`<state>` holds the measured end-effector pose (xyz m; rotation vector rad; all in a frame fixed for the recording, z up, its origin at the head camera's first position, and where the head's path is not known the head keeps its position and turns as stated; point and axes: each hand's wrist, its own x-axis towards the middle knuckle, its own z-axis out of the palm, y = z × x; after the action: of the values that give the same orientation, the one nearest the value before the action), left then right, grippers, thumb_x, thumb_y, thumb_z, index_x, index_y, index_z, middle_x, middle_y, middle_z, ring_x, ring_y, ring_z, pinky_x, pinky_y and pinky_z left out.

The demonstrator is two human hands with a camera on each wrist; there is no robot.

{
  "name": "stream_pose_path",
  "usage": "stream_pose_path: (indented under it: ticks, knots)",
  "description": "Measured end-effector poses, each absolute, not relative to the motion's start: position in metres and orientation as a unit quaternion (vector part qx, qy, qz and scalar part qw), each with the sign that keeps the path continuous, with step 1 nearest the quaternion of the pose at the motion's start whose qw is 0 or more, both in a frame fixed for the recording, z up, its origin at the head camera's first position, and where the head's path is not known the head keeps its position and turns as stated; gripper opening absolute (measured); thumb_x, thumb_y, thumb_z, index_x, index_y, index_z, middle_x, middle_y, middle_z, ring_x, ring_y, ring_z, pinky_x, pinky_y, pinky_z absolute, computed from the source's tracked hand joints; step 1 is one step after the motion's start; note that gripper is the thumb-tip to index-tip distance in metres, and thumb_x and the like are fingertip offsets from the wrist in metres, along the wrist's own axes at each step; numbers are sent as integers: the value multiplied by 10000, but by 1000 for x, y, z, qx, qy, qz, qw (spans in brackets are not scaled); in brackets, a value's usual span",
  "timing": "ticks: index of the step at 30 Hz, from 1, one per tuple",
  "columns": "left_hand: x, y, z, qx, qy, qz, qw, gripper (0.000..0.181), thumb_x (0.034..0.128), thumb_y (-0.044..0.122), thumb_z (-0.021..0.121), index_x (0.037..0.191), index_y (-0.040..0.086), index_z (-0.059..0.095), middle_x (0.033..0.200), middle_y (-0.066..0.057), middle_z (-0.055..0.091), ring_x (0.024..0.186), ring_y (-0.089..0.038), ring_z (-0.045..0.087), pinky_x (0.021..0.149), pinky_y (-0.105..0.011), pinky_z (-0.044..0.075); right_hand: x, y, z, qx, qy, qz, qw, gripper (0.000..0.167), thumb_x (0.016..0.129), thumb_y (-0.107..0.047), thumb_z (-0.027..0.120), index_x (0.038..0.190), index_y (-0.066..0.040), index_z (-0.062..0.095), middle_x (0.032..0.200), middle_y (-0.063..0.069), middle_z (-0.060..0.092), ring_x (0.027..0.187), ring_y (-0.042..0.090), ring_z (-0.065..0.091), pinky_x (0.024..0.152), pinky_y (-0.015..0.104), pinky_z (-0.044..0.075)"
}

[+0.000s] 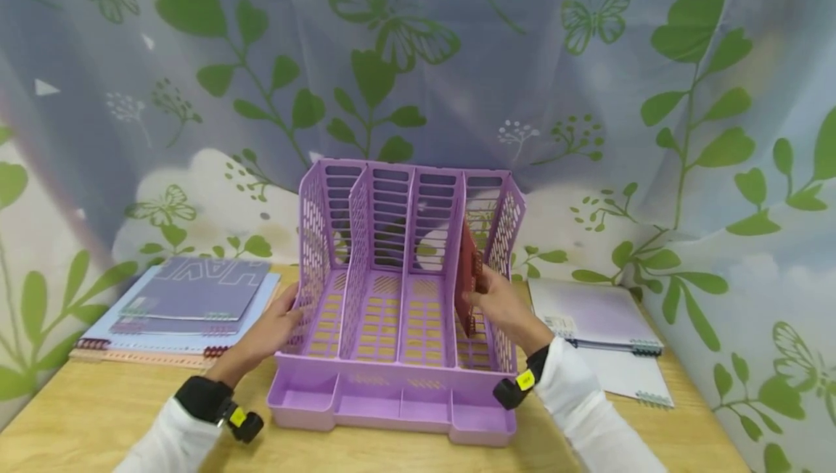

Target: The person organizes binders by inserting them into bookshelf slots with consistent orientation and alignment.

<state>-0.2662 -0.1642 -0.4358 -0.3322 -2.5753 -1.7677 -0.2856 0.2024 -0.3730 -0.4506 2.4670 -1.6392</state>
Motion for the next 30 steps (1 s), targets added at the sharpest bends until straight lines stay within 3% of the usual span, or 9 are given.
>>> stream_pose_path:
  ticks: [6, 16, 24, 30]
  knots:
    - [-268, -165, -437, -110, -816, -567, -6, 536, 975, 1, 322, 1494, -14, 187, 1359, -331, 409, 1149, -446, 490, 978, -536, 393, -289, 204, -384, -175, 819, -525, 152, 708, 916, 65, 500, 1483, 91, 75, 1494, 337, 143, 1319, 490, 259, 1031, 511, 339]
    - [-268, -167, -437, -103, -812, -575, -14, 532, 983, 22, 314, 1499, 5, 188, 1376, -318, 396, 1184, -435, 464, 995, -541, 372, -282, 209, -376, -135, 833, -520, 130, 852, 849, 0, 629, 1463, 134, 54, 1472, 358, 186, 1328, 481, 254, 1058, 521, 294]
    - [-269, -167, -436, -93, -818, -567, -10, 551, 974, 18, 325, 1504, 2, 175, 1410, -323, 359, 1236, -440, 419, 1025, -542, 337, -271, 233, -367, -193, 778, -586, 115, 757, 890, 106, 474, 1504, 39, 38, 1532, 264, 132, 1387, 387, 175, 1062, 423, 299]
    - [-266, -167, -434, -96, -817, -569, -16, 548, 983, 31, 324, 1508, 15, 169, 1424, -319, 343, 1244, -438, 411, 1027, -544, 333, -256, 266, -367, -180, 759, -624, 55, 550, 990, 11, 407, 1481, 81, 169, 1498, 255, 261, 1350, 293, 326, 1019, 255, 358]
